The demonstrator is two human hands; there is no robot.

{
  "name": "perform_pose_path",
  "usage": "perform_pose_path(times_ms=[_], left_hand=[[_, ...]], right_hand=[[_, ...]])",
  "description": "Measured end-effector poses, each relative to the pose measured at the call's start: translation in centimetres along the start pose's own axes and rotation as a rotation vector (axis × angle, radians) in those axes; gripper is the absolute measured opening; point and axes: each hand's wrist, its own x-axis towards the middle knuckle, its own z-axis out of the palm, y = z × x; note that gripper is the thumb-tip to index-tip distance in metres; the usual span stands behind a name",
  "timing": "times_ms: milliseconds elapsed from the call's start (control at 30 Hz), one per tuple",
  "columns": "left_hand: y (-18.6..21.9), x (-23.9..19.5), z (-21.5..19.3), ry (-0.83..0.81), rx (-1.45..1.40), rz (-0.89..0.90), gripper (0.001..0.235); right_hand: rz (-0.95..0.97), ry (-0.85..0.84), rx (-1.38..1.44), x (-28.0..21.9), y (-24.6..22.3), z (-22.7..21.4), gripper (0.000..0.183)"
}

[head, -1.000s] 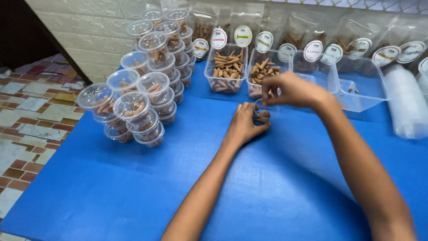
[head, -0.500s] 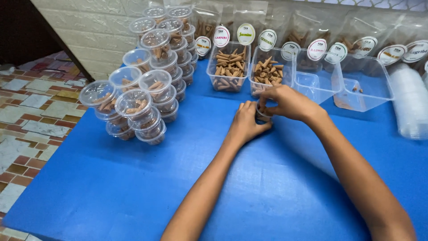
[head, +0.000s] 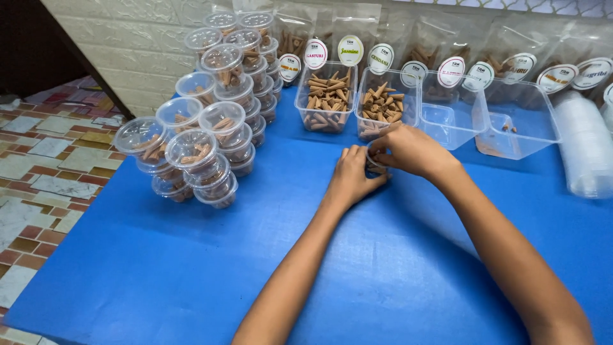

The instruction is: Filling small plastic cups with incense cones from larger bins and stacking the filled containers.

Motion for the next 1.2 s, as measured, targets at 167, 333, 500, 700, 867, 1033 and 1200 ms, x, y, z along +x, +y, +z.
perform_pose_path(times_ms=[167,333,500,700,867,1033,1200], left_hand=[[1.2,-0.1,-1.3,-0.043,-0.007,-0.022,0.053],[1.6,0.0,-1.6,-0.058,0.038,-0.017,0.054],[1.2,0.0,-1.3,-0.030,0.032,-0.006,0.055],[1.2,0.1,-1.3,-0.017,0.046,0.004,0.056],[1.1,0.2,-1.2,-0.009,0.057,0.008,0.055],[1.1,0.2,-0.9,-0.012,0.072,-0.006,0.055],[0.9,0.2,-0.9,-0.014,0.072,0.010,0.054]], right_hand=[[0.065,0.094,0.138,0.0,1.2,-1.6,0.017],[0.172,0.183,0.116,3.0,5.6,-1.8,0.021],[0.258,0.004,0.059,10.1,12.5,3.3,0.030],[0.319,0.033,0.136,12.1,10.9,2.8,0.039],[0.296,0.007,0.076,11.9,8.8,3.3,0.029],[0.244,0.120,-0.025,12.1,10.3,4.7,0.018],[0.164,0.318,0.007,9.6,8.5,1.6,0.014]])
